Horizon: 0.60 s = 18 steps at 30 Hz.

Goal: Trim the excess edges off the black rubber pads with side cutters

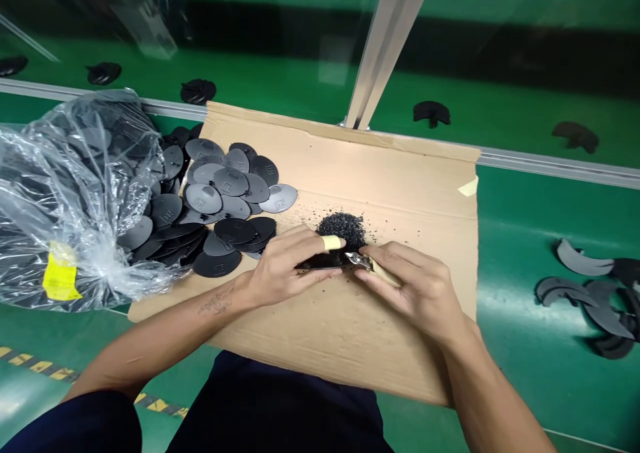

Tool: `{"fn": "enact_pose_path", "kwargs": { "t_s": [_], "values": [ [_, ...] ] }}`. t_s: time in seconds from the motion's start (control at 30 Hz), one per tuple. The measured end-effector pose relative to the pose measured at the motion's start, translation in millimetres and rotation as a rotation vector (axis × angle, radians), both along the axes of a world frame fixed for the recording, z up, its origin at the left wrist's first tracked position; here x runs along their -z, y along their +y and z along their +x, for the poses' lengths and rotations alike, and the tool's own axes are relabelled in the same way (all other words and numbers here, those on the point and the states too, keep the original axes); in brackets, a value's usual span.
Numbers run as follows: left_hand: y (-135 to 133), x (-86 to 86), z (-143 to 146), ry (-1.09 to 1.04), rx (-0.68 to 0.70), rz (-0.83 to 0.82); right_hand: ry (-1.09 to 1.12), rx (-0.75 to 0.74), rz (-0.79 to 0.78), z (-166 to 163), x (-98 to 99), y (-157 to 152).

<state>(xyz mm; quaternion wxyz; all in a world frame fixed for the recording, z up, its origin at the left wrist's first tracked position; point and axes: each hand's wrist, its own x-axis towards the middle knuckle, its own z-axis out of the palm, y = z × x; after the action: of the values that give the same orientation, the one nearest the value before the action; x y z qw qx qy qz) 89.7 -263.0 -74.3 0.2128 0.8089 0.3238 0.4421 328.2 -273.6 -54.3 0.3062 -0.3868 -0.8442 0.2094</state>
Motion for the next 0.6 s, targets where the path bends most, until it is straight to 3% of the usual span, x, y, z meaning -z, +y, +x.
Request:
{"fn": "enact_pose_path", "kwargs": {
  "t_s": [0.17,0.37,0.5,0.6],
  "values": [
    [2,2.9,-1,0.127,0.019,0.147,-0.019,0.014,-0.004,1,0.2,0],
    [4,0.3,-1,0.071,-0.111,0.118,0.059,0.072,-0.044,-2,-2.1,-1],
    [2,-0.5,1,-0.095,-0.026,0.021,0.131,0.060,-0.034,-8,-0.7,-1],
    [-1,2.2,3,-0.104,0.044,0.023,0.149,0.018,0.046,-11,3.0,-1]
  ]
}}
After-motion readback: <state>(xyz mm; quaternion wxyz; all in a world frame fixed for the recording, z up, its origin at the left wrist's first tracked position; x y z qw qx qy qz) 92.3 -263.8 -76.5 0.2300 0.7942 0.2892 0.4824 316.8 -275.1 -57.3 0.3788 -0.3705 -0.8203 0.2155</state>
